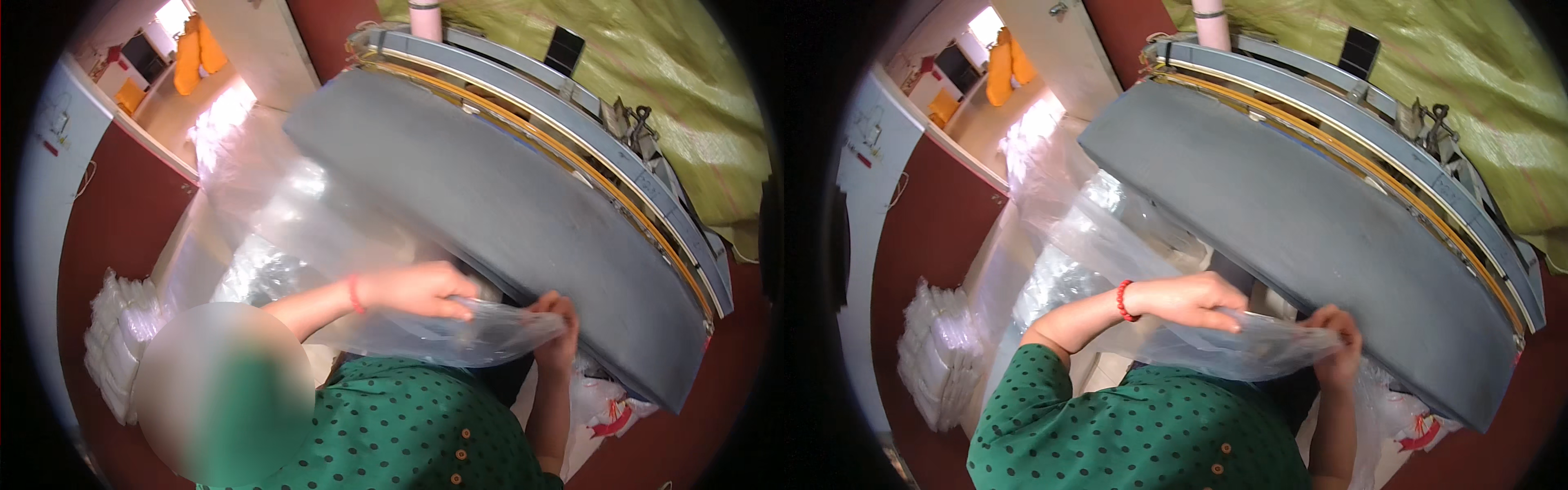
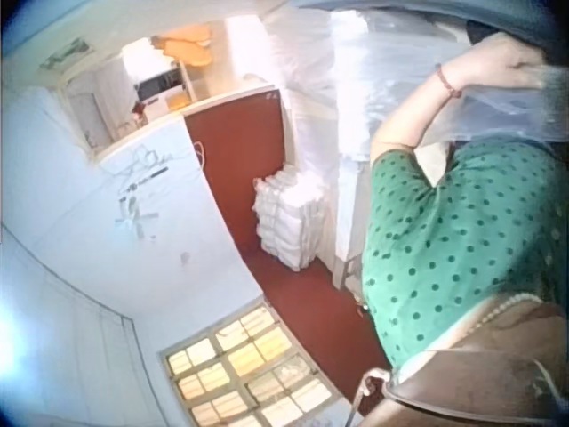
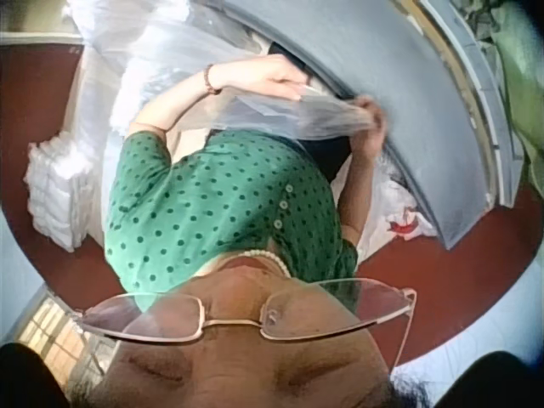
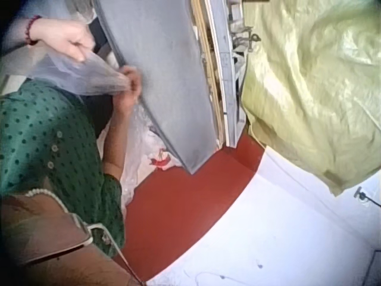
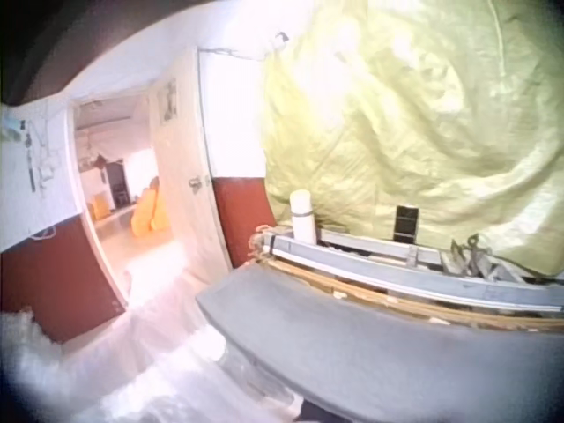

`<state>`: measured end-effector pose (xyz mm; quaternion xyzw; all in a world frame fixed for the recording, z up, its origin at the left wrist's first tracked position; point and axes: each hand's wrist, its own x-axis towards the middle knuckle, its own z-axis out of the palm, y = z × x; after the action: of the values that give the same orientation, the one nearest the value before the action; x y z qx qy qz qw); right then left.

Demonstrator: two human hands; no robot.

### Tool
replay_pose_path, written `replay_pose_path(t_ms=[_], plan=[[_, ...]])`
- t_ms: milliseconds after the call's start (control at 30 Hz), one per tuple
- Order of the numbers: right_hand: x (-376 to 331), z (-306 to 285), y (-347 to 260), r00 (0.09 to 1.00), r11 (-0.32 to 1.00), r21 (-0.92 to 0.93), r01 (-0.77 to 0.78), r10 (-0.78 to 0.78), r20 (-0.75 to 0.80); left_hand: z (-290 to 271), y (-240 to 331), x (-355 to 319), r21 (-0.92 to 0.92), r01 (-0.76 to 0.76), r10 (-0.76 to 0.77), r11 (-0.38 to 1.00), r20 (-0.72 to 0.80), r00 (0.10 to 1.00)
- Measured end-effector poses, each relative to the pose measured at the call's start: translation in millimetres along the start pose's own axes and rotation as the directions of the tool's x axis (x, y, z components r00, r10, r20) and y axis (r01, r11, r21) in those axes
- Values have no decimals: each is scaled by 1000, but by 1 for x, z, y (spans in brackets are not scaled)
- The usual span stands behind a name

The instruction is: Operates a heat-sealing machine to seal the edges of large plastic bags.

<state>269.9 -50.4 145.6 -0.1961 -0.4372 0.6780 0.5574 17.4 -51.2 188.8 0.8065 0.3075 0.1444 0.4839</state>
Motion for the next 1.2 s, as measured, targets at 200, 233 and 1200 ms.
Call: replay_pose_path(t_ms=[200, 233, 1200], plan=[[-28, -22, -26, 963, 969, -147, -197, 163, -214, -32, 73, 33, 111, -266, 283, 957, -536, 795], [-38, -30, -33, 959, 883, -380, -275, 223, -175, -42, 82, 30, 103, -199, 219, 975, -619, 754], [-89, -245, -209, 773, -80, -822, -564, -403, -491, -234, -120, -50, 666, 477, 260, 574, -701, 664]])
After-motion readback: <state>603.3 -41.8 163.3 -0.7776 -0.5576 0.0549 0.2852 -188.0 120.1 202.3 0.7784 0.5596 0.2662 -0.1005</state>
